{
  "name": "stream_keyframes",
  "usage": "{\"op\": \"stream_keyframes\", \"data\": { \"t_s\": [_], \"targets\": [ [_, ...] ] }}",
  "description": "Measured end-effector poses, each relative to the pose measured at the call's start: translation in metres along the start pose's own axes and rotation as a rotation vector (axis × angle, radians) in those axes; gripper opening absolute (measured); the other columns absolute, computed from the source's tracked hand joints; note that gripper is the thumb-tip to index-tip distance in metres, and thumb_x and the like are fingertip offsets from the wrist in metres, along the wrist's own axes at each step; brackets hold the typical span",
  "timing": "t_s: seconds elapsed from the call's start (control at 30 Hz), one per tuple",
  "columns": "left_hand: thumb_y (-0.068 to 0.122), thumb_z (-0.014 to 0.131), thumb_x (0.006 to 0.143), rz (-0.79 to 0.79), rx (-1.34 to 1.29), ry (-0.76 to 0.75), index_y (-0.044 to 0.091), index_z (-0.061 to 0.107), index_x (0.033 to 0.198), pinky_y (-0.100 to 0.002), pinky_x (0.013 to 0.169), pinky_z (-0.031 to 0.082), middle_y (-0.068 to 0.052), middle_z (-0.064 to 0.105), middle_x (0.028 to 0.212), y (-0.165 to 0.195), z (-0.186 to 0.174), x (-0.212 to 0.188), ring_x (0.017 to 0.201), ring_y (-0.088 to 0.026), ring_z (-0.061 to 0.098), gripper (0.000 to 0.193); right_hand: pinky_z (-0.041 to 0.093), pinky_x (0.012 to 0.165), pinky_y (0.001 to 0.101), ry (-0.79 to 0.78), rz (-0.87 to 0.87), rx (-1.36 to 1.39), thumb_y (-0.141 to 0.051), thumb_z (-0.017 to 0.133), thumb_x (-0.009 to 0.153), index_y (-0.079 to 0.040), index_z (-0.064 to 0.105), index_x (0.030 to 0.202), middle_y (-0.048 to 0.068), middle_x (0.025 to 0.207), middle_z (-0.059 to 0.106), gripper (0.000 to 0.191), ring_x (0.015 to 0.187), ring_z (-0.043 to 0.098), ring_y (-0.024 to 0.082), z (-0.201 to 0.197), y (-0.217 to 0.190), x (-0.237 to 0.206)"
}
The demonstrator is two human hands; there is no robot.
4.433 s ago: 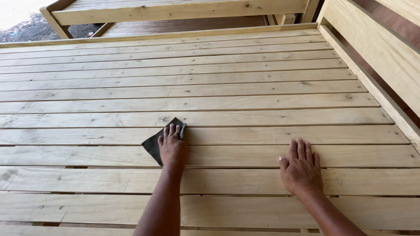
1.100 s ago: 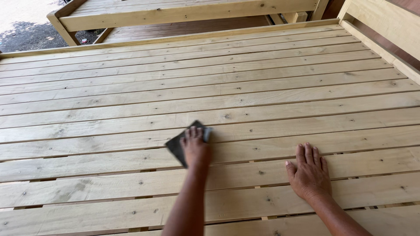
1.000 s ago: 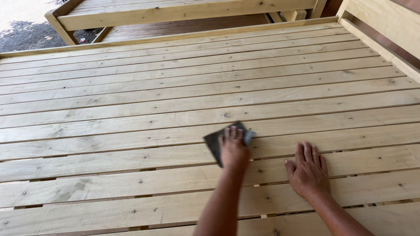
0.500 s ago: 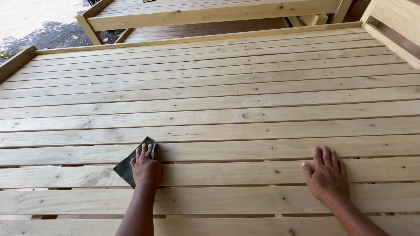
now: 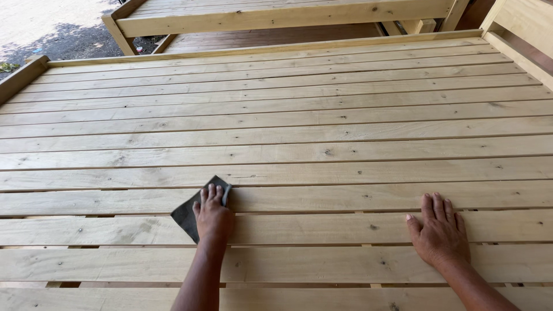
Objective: The person sands the slatted wooden surface of a furniture frame using a sanding block held in one hand, moving it back and forth across the planks while the other hand steadies the frame. They work progressively across different sections of the slats, including areas near the side rails.
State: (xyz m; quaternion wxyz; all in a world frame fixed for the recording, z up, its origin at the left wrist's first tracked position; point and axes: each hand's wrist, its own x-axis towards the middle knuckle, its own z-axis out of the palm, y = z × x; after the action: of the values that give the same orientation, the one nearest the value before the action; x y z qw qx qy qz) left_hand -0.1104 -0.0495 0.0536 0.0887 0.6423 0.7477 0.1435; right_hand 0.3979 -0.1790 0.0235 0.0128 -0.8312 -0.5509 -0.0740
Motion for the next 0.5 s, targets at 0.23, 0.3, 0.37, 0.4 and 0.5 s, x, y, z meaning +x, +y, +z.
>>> {"op": "stream_keyframes", "data": {
  "t_s": [0.23,0.3,0.37,0.4,0.5],
  "targets": [
    [0.01,0.048,0.09,0.066,0.011,-0.014,0.021,0.041,0.155,-0.044,0.126,0.013,0.002,0.025,0.169,0.003,0.009,-0.027,0.158,-0.017,0.015,0.067,0.015,0.122,0.0442,0.002,0.005,0.007,-0.063,0.028,0.096,-0.018,0.017,0.162,0.006,0.169,0.014,0.08,0.154,0.014,0.026,0.002,0.0,0.001],
    [0.01,0.048,0.09,0.035,-0.02,-0.016,0.02,0.042,0.155,-0.044,0.126,0.013,0.003,0.026,0.169,0.007,0.005,-0.004,0.159,-0.017,0.015,0.066,0.013,0.122,0.0443,0.018,0.0,0.026,-0.063,0.029,0.096,-0.018,0.016,0.161,0.005,0.168,0.013,0.079,0.153,0.013,0.026,0.002,-0.001,0.0],
    [0.009,0.047,0.09,-0.006,-0.042,-0.025,0.02,0.042,0.155,-0.045,0.126,0.012,0.003,0.025,0.169,0.012,0.001,0.013,0.158,-0.018,0.015,0.066,0.015,0.122,0.0444,0.016,-0.001,0.012,-0.063,0.029,0.096,-0.018,0.017,0.162,0.006,0.169,0.014,0.081,0.154,0.014,0.026,0.0,0.0,0.001],
    [0.009,0.047,0.091,0.014,-0.035,-0.011,0.019,0.042,0.155,-0.045,0.126,0.012,0.002,0.026,0.169,0.013,0.0,0.016,0.158,-0.019,0.015,0.065,0.015,0.122,0.0444,0.009,-0.002,0.008,-0.063,0.03,0.096,-0.017,0.017,0.162,0.006,0.169,0.015,0.081,0.155,0.014,0.026,0.0,0.0,-0.001],
    [0.009,0.047,0.09,0.063,-0.015,0.022,0.018,0.043,0.155,-0.045,0.125,0.013,0.0,0.026,0.169,0.01,0.0,-0.001,0.158,-0.02,0.015,0.066,0.015,0.123,0.0434,-0.035,0.026,0.003,-0.063,0.029,0.097,-0.02,0.016,0.162,0.004,0.17,0.013,0.08,0.155,0.014,0.025,-0.004,-0.002,-0.002]
  ]
}}
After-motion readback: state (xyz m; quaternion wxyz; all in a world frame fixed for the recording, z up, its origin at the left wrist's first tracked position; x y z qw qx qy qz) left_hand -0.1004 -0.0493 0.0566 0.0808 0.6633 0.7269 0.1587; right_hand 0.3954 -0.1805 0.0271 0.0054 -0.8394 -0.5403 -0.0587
